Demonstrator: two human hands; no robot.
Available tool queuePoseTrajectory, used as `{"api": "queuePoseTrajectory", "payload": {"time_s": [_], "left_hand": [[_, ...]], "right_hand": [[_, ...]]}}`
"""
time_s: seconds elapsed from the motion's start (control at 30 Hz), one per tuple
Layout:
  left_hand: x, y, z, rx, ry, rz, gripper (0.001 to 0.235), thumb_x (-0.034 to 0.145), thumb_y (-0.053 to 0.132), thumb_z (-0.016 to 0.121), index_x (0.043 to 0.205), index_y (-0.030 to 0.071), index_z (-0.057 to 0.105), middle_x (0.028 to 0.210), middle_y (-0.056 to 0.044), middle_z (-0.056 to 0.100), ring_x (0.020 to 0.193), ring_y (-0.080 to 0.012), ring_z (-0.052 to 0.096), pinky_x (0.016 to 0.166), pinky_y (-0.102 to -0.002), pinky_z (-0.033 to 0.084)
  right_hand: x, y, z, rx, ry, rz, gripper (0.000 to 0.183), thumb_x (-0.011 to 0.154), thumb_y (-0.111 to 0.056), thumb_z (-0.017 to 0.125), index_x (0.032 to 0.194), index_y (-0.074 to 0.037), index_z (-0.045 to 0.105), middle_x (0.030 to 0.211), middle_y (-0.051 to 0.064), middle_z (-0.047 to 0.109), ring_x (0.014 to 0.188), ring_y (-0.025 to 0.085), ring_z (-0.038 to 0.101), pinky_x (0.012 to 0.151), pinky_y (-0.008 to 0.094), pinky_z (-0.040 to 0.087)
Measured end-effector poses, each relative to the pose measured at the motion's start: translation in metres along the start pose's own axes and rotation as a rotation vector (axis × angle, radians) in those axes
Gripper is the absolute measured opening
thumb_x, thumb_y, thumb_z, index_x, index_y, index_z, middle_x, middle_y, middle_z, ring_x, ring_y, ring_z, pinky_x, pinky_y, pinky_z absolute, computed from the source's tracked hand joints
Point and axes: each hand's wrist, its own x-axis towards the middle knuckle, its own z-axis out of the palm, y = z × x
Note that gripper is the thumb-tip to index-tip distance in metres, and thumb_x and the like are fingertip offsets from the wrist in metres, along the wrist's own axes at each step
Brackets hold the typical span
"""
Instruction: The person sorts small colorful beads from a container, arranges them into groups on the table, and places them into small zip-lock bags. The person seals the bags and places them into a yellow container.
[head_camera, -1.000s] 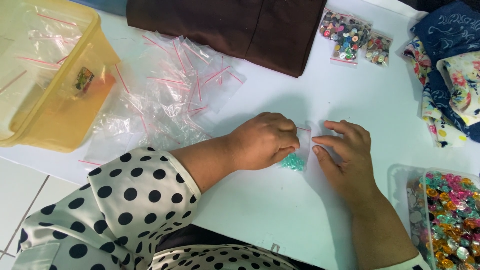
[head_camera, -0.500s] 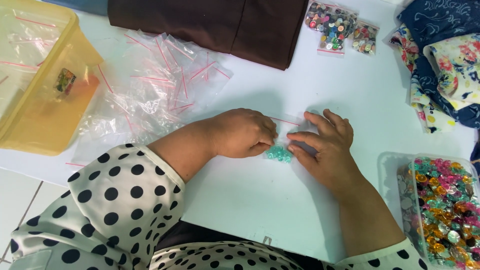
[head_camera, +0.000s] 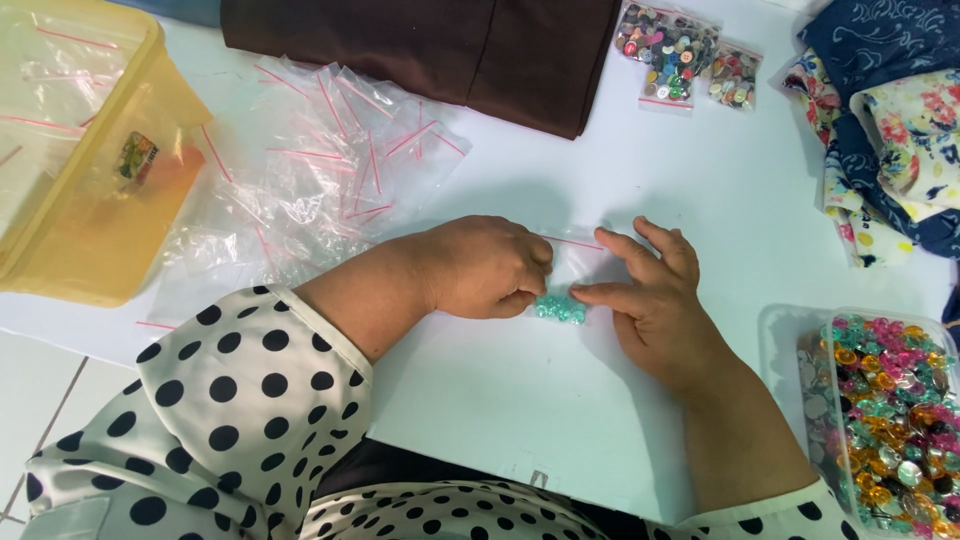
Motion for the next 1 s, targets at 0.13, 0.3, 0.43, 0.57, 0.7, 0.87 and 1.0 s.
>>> {"api": "queuePoseTrajectory", "payload": {"time_s": [0.13, 0.3, 0.43, 0.57, 0.7, 0.87, 1.0], "left_hand": [[0.000, 0.000, -0.001, -0.070, -0.012, -0.024, 0.013, 0.092, 0.016, 0.063, 0.086, 0.015, 0.074, 0.076, 0.001, 0.064, 0.077, -0.0196, 0.066, 0.081, -0.037, 0.058], [0.004, -0.007, 0.015, -0.185, 0.116, -0.025, 0.011, 0.092, 0.017, 0.064, 0.085, 0.014, 0.072, 0.078, 0.003, 0.062, 0.080, -0.0202, 0.065, 0.086, -0.038, 0.058], [0.012, -0.011, 0.024, -0.044, 0.279, -0.219, 0.020, 0.095, 0.029, 0.068, 0.107, 0.014, 0.070, 0.098, 0.000, 0.058, 0.098, -0.0222, 0.064, 0.091, -0.043, 0.056], [0.012, -0.018, 0.034, 0.085, 0.181, -0.391, 0.042, 0.096, 0.042, 0.066, 0.124, 0.012, 0.069, 0.116, -0.004, 0.056, 0.121, -0.0276, 0.054, 0.105, -0.047, 0.044], [0.014, -0.016, 0.035, 0.039, 0.186, -0.396, 0.036, 0.095, 0.039, 0.068, 0.121, 0.014, 0.070, 0.117, -0.004, 0.058, 0.124, -0.0289, 0.053, 0.108, -0.048, 0.042], [0.021, -0.012, 0.021, -0.102, 0.129, -0.458, 0.020, 0.093, 0.032, 0.072, 0.108, 0.020, 0.073, 0.118, -0.001, 0.061, 0.127, -0.0273, 0.054, 0.109, -0.050, 0.041], [0.024, -0.007, 0.011, -0.117, 0.148, -0.396, 0.010, 0.093, 0.026, 0.072, 0.100, 0.018, 0.071, 0.106, -0.001, 0.062, 0.113, -0.0273, 0.062, 0.101, -0.048, 0.047]], "right_hand": [[0.000, 0.003, -0.001, 0.041, 0.021, 0.025, 0.043, 0.090, 0.005, 0.051, 0.099, -0.027, 0.079, 0.152, 0.004, 0.050, 0.152, 0.035, 0.024, 0.124, 0.061, 0.006], [0.001, 0.013, 0.006, 0.130, 0.129, 0.065, 0.027, 0.100, -0.007, 0.050, 0.106, -0.024, 0.071, 0.143, -0.001, 0.055, 0.148, 0.029, 0.033, 0.126, 0.055, 0.010], [0.013, 0.008, 0.007, -0.038, 0.204, 0.116, 0.029, 0.106, -0.030, 0.056, 0.129, -0.013, 0.065, 0.130, 0.011, 0.060, 0.141, 0.033, 0.043, 0.122, 0.053, 0.015], [0.012, 0.016, 0.023, -0.195, 0.134, 0.172, 0.043, 0.103, -0.039, 0.060, 0.141, -0.020, 0.064, 0.150, 0.016, 0.049, 0.148, 0.042, 0.027, 0.118, 0.065, 0.009], [0.013, 0.007, 0.014, -0.128, 0.094, 0.202, 0.034, 0.102, -0.034, 0.062, 0.132, -0.020, 0.067, 0.147, 0.017, 0.051, 0.148, 0.043, 0.028, 0.119, 0.063, 0.009], [0.016, -0.006, 0.007, -0.143, 0.014, 0.275, 0.043, 0.102, -0.039, 0.059, 0.142, -0.025, 0.058, 0.152, 0.015, 0.048, 0.150, 0.041, 0.026, 0.119, 0.062, 0.013], [0.014, -0.005, 0.008, -0.120, 0.047, 0.276, 0.036, 0.105, -0.039, 0.056, 0.137, -0.024, 0.063, 0.150, 0.013, 0.051, 0.150, 0.040, 0.027, 0.120, 0.060, 0.014]]}}
